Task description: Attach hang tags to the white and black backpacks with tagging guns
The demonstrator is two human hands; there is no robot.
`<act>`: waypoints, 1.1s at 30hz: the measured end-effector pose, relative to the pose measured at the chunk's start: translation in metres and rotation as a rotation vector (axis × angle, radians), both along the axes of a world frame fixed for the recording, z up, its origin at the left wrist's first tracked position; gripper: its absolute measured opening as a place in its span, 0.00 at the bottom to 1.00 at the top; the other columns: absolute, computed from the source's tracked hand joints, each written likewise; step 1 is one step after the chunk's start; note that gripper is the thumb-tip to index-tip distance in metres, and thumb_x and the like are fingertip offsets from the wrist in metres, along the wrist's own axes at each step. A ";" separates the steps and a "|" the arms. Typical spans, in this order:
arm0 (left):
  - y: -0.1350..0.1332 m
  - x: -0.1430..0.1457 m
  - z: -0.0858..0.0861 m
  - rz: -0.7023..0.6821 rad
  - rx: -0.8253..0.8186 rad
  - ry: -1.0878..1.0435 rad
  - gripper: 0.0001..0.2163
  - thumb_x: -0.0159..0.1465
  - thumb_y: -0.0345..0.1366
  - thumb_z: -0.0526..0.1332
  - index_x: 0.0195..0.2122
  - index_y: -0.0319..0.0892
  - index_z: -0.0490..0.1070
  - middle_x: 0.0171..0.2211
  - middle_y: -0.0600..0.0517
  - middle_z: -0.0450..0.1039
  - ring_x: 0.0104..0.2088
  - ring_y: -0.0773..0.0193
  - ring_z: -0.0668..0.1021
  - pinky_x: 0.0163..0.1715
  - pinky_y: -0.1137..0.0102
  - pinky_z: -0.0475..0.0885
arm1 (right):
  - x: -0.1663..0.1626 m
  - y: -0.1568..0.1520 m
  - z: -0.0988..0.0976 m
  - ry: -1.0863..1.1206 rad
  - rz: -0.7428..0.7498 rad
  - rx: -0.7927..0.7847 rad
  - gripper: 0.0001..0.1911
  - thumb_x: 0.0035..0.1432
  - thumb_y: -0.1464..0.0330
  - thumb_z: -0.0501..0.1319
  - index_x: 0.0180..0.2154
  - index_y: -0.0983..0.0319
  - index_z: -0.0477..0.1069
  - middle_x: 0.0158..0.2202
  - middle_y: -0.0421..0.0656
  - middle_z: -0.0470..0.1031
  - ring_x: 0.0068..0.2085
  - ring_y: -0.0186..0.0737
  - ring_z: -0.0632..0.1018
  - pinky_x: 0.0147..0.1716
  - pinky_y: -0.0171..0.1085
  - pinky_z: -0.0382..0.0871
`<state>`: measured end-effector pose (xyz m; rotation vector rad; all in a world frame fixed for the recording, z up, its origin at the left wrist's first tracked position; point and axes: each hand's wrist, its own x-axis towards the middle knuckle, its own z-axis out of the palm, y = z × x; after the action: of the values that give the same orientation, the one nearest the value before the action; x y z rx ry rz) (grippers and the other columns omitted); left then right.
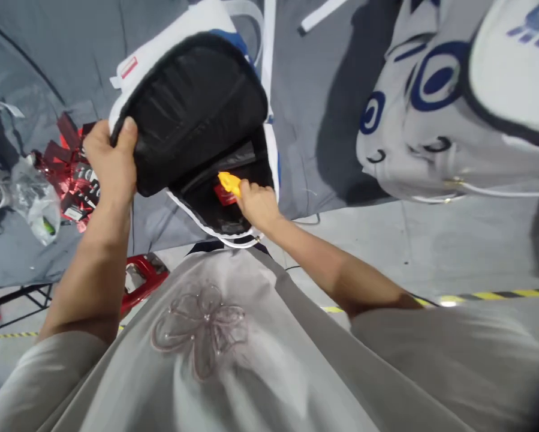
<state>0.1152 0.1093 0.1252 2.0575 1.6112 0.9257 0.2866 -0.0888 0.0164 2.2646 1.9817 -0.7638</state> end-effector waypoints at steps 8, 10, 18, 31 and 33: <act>-0.003 0.008 0.016 0.041 0.212 -0.016 0.19 0.67 0.28 0.59 0.22 0.43 0.51 0.22 0.61 0.46 0.26 0.73 0.55 0.27 0.74 0.53 | 0.005 0.000 -0.019 0.220 0.006 0.118 0.29 0.73 0.59 0.38 0.61 0.72 0.59 0.47 0.58 0.76 0.45 0.50 0.78 0.40 0.40 0.63; 0.001 0.010 0.022 0.045 0.310 0.040 0.22 0.67 0.29 0.61 0.20 0.44 0.48 0.22 0.61 0.42 0.27 0.72 0.54 0.29 0.74 0.53 | 0.009 0.001 -0.004 0.250 0.068 0.090 0.27 0.73 0.59 0.41 0.60 0.69 0.61 0.47 0.57 0.77 0.45 0.50 0.79 0.39 0.40 0.64; 0.012 0.003 0.035 0.098 0.321 0.131 0.23 0.66 0.29 0.61 0.20 0.44 0.47 0.22 0.62 0.42 0.27 0.72 0.53 0.29 0.73 0.51 | 0.052 -0.024 0.115 0.403 0.173 -0.345 0.16 0.67 0.58 0.54 0.49 0.59 0.72 0.41 0.49 0.79 0.37 0.46 0.80 0.28 0.36 0.60; 0.027 -0.011 0.031 0.068 0.314 0.097 0.23 0.65 0.30 0.62 0.20 0.44 0.48 0.21 0.61 0.42 0.25 0.72 0.52 0.26 0.72 0.49 | 0.069 -0.074 0.083 0.426 -0.154 -0.241 0.17 0.69 0.57 0.49 0.47 0.60 0.69 0.34 0.45 0.80 0.31 0.42 0.78 0.26 0.35 0.55; 0.026 -0.011 0.030 0.055 0.305 0.073 0.22 0.66 0.31 0.62 0.21 0.44 0.48 0.21 0.61 0.44 0.26 0.71 0.53 0.27 0.72 0.50 | 0.055 -0.064 0.083 0.392 -0.120 -0.211 0.18 0.70 0.57 0.48 0.50 0.61 0.68 0.35 0.47 0.80 0.33 0.44 0.79 0.26 0.36 0.53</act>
<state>0.1038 0.1356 0.1548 2.2797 1.6570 1.1931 0.3412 -0.1529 0.0999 2.2577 1.7975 -1.4516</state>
